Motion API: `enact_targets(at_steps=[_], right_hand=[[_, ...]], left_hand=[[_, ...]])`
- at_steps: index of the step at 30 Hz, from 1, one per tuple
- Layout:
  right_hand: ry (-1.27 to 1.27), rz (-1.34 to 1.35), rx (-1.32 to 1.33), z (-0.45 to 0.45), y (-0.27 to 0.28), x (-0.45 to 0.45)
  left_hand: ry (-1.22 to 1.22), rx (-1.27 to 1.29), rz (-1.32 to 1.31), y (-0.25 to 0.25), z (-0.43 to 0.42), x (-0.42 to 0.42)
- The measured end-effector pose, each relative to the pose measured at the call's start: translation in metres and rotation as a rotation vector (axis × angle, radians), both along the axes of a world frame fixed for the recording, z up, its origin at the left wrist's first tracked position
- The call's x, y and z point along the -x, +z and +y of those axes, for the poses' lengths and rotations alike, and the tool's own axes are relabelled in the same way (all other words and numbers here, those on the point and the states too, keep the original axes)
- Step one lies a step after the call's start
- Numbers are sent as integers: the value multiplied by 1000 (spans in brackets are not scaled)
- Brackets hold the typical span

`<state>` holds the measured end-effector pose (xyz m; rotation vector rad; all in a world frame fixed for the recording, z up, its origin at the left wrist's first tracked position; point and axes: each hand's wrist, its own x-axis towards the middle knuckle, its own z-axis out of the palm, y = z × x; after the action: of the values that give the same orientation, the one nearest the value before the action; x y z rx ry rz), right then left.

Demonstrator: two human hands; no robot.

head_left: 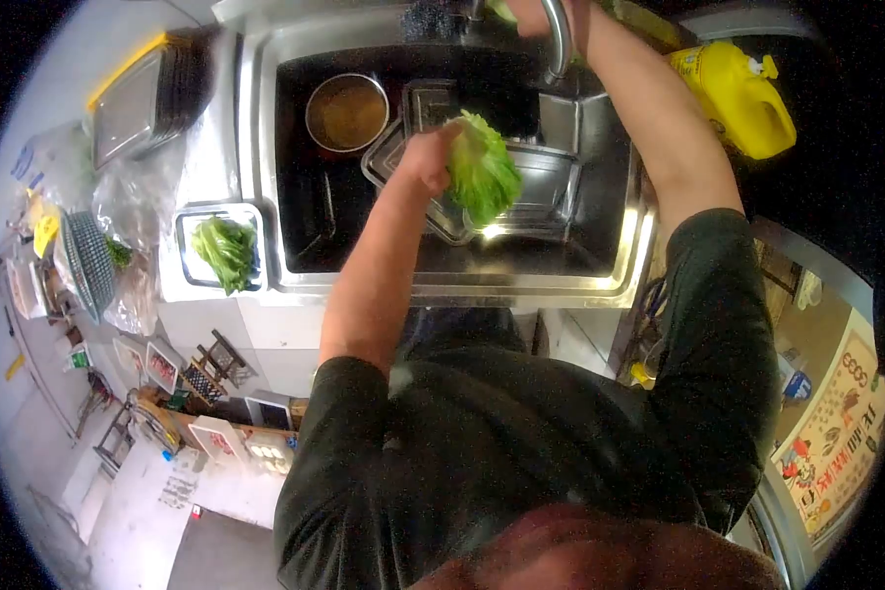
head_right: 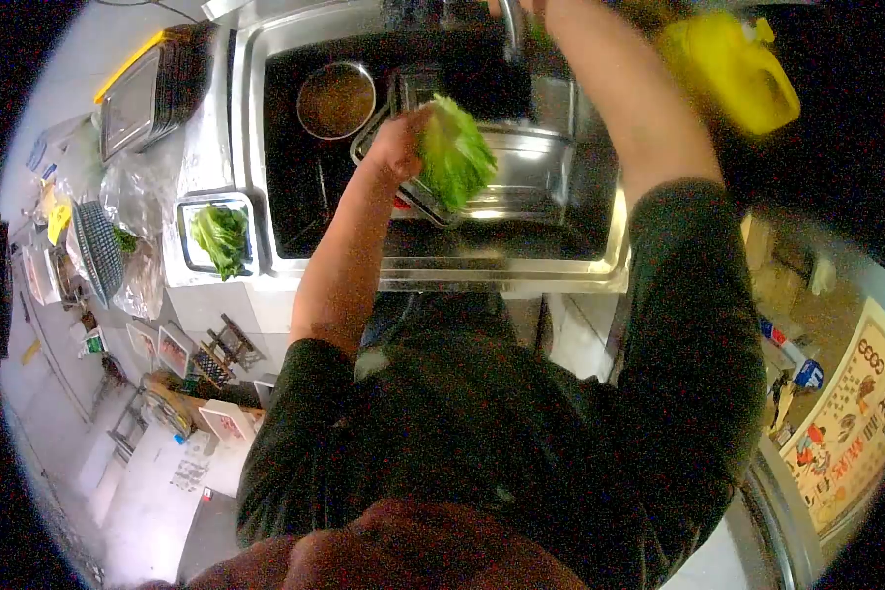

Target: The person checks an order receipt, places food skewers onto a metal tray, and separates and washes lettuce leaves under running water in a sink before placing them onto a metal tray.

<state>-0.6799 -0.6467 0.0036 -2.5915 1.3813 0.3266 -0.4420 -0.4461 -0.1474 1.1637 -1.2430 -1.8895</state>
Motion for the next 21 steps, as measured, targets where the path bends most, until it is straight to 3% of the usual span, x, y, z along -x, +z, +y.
enact_targets(at_steps=[1, 3, 4, 6, 8, 11, 18, 21], right_hand=[[2, 2, -3, -1, 1, 2], [7, 6, -3, 0, 0, 5], [2, 6, 1, 0, -1, 5], [9, 7, 9, 3, 2, 7], [27, 11, 16, 9, 6, 10], [62, 46, 58, 13, 12, 8], [44, -36, 136, 6, -16, 20], [-4, 21, 3, 14, 20, 9]], left_hand=[[-66, 113, -126, 6, 0, 2], [-106, 207, -101, 1, 1, 10], [-78, 190, 48, -11, -2, 16], [69, -134, 231, -19, -2, 28], [305, -746, 289, 55, -8, 47], [290, -740, 403, 43, -15, 63], [245, -636, 301, 26, -38, 108], [186, -562, 285, 36, -41, 116]])
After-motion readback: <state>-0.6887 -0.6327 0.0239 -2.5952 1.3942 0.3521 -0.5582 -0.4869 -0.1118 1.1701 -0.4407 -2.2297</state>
